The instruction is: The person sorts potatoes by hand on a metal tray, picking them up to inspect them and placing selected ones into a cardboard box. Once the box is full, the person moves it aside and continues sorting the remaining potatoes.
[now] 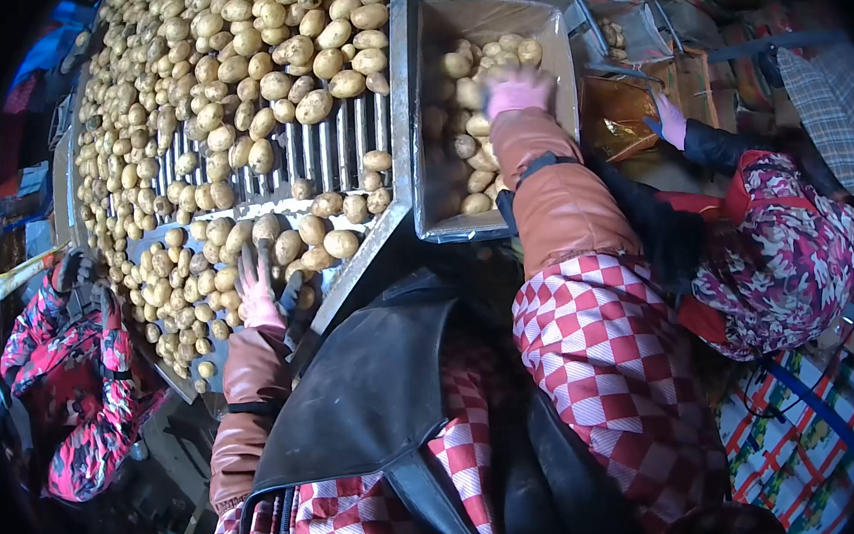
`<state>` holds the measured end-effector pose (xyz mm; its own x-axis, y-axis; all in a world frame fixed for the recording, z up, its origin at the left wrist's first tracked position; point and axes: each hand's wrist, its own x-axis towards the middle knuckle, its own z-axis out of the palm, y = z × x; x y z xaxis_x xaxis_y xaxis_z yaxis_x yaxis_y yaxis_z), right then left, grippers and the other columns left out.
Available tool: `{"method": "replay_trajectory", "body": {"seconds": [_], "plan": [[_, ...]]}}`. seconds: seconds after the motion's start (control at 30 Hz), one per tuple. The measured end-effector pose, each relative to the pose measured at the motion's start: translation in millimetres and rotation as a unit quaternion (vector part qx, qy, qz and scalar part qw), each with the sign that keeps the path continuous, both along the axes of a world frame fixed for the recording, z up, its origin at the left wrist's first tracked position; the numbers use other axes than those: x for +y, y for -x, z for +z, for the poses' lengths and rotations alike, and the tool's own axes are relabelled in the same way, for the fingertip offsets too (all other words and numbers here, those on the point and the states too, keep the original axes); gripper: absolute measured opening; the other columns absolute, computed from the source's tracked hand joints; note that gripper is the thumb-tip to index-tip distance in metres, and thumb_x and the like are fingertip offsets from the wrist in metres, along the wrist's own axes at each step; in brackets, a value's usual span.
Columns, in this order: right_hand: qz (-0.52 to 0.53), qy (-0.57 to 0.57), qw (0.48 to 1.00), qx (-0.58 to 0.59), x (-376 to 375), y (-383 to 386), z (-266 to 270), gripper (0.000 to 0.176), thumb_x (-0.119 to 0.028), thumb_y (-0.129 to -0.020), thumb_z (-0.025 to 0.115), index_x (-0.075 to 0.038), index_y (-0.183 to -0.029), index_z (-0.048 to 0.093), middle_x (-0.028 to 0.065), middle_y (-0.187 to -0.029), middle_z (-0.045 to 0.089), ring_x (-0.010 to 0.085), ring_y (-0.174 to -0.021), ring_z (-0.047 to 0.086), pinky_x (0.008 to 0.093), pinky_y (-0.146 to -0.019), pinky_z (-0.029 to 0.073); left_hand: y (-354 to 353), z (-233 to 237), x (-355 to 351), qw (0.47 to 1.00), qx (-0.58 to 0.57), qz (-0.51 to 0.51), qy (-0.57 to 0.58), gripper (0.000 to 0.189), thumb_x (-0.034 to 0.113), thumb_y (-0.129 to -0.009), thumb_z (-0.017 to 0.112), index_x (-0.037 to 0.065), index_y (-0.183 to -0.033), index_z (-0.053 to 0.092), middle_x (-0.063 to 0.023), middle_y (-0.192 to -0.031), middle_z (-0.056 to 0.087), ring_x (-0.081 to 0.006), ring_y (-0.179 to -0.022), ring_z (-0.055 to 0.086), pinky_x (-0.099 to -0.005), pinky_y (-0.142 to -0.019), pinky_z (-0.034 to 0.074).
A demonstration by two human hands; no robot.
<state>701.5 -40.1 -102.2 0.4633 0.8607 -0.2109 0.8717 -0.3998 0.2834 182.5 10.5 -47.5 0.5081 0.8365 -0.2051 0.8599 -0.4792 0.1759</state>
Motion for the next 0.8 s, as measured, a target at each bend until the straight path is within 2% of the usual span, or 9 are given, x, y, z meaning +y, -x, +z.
{"method": "replay_trajectory", "body": {"seconds": [0.1,0.17,0.27,0.33,0.47,0.53,0.67,0.7,0.8], "plan": [[-0.149,-0.042,0.988,0.028,-16,-33,-11,0.045,-0.024,-0.095,0.054,-0.026,-0.140,0.051,0.0076,-0.155,0.039,0.0333,-0.142,0.036,0.0440,-0.113,0.035,-2,0,0,1.000,0.023,0.012,0.007,0.088,0.047,-0.087,0.068,0.020,-0.158,0.024,-0.0224,-0.161,0.019,-0.0447,-0.147,0.020,-0.0587,-0.118,0.018],[-0.122,-0.255,0.951,0.129,-30,-34,-24,0.058,-0.029,-0.085,0.067,-0.018,-0.139,0.050,0.0098,-0.142,0.048,0.0337,-0.137,0.039,0.0435,-0.108,0.040,-4,-7,-1,1.000,0.017,0.016,0.003,0.089,0.048,-0.087,0.069,0.022,-0.158,0.024,-0.0222,-0.161,0.019,-0.0440,-0.147,0.021,-0.0592,-0.118,0.017],[-0.280,-0.120,0.943,0.131,-45,46,4,0.064,-0.037,-0.082,0.074,-0.025,-0.140,0.049,0.0140,-0.152,0.036,0.0392,-0.136,0.039,0.0521,-0.105,0.042,-5,-13,1,0.999,0.042,0.024,-0.009,0.088,0.052,-0.087,0.066,0.023,-0.159,0.023,-0.0215,-0.162,0.018,-0.0423,-0.148,0.019,-0.0596,-0.119,0.015],[-0.245,-0.003,0.959,0.141,-57,86,-14,0.076,-0.039,-0.081,0.074,-0.019,-0.146,0.042,0.0237,-0.156,0.023,0.0496,-0.132,0.043,0.0507,-0.111,0.038,-2,-21,2,0.999,0.043,0.029,-0.018,0.089,0.056,-0.086,0.065,0.024,-0.158,0.025,-0.0203,-0.162,0.019,-0.0417,-0.148,0.020,-0.0610,-0.118,0.015],[-0.227,0.133,0.935,0.236,-14,90,18,0.063,-0.030,-0.085,0.071,-0.019,-0.143,0.048,0.0154,-0.153,0.039,0.0404,-0.127,0.052,0.0473,-0.106,0.044,-3,-30,0,0.998,0.034,0.025,-0.055,0.088,0.058,-0.085,0.064,0.024,-0.157,0.027,-0.0195,-0.161,0.021,-0.0417,-0.147,0.021,-0.0625,-0.117,0.016],[-0.171,0.042,0.902,0.395,-2,52,-3,0.046,-0.025,-0.088,0.068,-0.016,-0.132,0.060,0.0144,-0.133,0.060,0.0333,-0.119,0.059,0.0415,-0.102,0.047,-7,-25,-2,0.998,0.034,0.026,-0.056,0.087,0.057,-0.086,0.065,0.023,-0.157,0.027,-0.0198,-0.161,0.022,-0.0421,-0.147,0.022,-0.0625,-0.117,0.016],[-0.014,-0.131,0.917,0.376,20,64,-1,0.034,-0.022,-0.085,0.067,-0.012,-0.117,0.069,0.0202,-0.121,0.064,0.0347,-0.114,0.061,0.0379,-0.097,0.050,-10,-22,-3,0.997,0.023,0.025,-0.062,0.085,0.053,-0.087,0.065,0.022,-0.157,0.028,-0.0207,-0.160,0.023,-0.0433,-0.146,0.025,-0.0627,-0.117,0.017],[0.108,0.036,0.947,0.301,39,72,-6,0.040,-0.017,-0.083,0.062,-0.013,-0.123,0.067,0.0181,-0.133,0.059,0.0339,-0.128,0.053,0.0396,-0.104,0.045,-11,-22,-3,0.997,0.024,0.026,-0.062,0.085,0.053,-0.087,0.065,0.022,-0.157,0.028,-0.0207,-0.160,0.023,-0.0433,-0.146,0.025,-0.0627,-0.117,0.017],[0.132,0.148,0.973,0.121,53,84,-26,0.049,-0.023,-0.084,0.061,-0.014,-0.132,0.061,0.0150,-0.152,0.042,0.0360,-0.149,0.023,0.0582,-0.117,0.021,-10,-18,-2,0.998,0.016,0.023,-0.063,0.084,0.051,-0.088,0.065,0.022,-0.157,0.027,-0.0207,-0.160,0.023,-0.0432,-0.146,0.025,-0.0622,-0.117,0.017]]}}
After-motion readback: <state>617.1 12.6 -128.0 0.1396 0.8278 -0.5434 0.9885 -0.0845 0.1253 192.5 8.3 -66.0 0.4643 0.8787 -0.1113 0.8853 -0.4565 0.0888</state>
